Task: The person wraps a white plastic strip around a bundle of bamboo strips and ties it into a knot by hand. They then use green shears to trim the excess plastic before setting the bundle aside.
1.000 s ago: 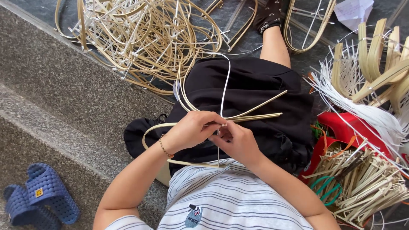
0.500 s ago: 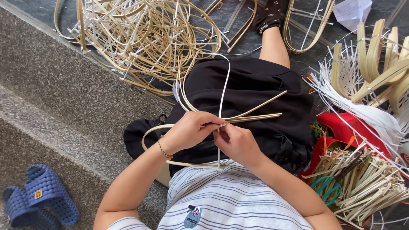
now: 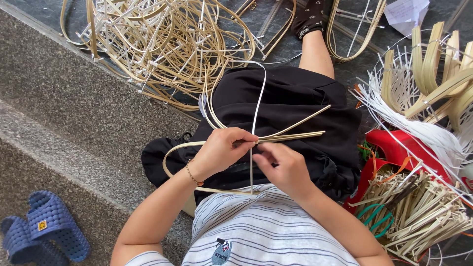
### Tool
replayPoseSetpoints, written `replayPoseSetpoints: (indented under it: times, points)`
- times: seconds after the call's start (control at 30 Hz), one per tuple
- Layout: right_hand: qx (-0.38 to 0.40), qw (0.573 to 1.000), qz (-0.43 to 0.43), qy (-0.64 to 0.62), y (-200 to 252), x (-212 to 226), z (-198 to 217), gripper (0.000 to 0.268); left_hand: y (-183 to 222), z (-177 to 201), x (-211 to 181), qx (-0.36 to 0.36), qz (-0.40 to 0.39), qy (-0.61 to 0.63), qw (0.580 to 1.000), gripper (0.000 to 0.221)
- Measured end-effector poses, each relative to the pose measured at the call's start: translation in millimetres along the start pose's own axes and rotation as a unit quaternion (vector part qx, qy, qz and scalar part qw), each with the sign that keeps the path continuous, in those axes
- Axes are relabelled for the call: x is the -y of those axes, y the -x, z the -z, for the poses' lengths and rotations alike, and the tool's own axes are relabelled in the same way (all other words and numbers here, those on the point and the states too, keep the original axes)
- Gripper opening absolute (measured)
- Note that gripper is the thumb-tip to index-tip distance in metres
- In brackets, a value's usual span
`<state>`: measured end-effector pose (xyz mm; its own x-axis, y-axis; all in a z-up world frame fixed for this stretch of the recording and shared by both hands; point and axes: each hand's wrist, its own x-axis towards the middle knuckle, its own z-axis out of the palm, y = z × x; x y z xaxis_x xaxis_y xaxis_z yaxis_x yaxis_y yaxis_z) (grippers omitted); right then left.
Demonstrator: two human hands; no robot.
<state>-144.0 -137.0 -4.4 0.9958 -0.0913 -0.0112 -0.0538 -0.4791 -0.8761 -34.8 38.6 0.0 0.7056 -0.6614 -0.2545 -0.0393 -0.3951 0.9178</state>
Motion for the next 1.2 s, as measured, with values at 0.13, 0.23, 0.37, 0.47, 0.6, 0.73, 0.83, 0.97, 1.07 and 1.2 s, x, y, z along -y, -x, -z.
replayPoseSetpoints:
  times: [0.13,0.23,0.37,0.47,0.6,0.73,0.83,0.97,1.07,1.2]
  points:
    - [-0.009,0.996,0.053,-0.071,8.4,-10.9,0.2,0.034,1.1,-0.4,-1.0,0.006,0.005,0.011,1.000,0.019]
    - [0.029,0.994,-0.005,-0.103,14.6,-15.0,-2.2,0.042,-1.9,0.1,-3.5,0.005,0.026,0.014,1.000,0.018]
    - [0.055,0.993,-0.041,-0.099,21.0,-2.6,-4.5,0.048,1.0,-1.5,-4.3,0.001,0.004,0.009,1.000,0.017]
    - [0.046,0.998,0.016,-0.046,23.9,-2.1,-3.8,0.052,1.1,-3.4,-4.3,0.002,-0.013,-0.021,1.000,0.017]
    - [-0.024,0.989,0.095,0.107,-2.8,-24.7,15.9,0.043,5.6,-3.7,0.9,0.020,-0.063,-0.037,0.997,0.015]
    - [0.006,0.953,0.274,0.131,-28.4,-13.1,14.8,0.040,7.8,0.2,-5.5,0.048,-0.056,-0.055,0.996,0.017]
    - [0.085,0.962,0.228,0.125,-0.3,-35.2,6.0,0.009,11.3,-4.6,5.9,-0.018,-0.074,-0.024,0.997,0.016]
    - [0.139,0.985,0.081,0.065,-16.5,-1.3,45.8,0.008,16.3,-13.0,-5.1,-0.050,-0.150,-0.146,0.976,0.013]
    - [0.161,0.977,0.114,0.077,-55.1,1.7,65.5,0.008,13.8,-13.4,-13.6,-0.039,-0.177,-0.175,0.968,0.013]
    - [-0.054,0.908,0.343,0.235,-80.6,71.7,82.1,0.013,14.5,-23.3,-3.8,-0.105,-0.205,-0.186,0.955,0.013]
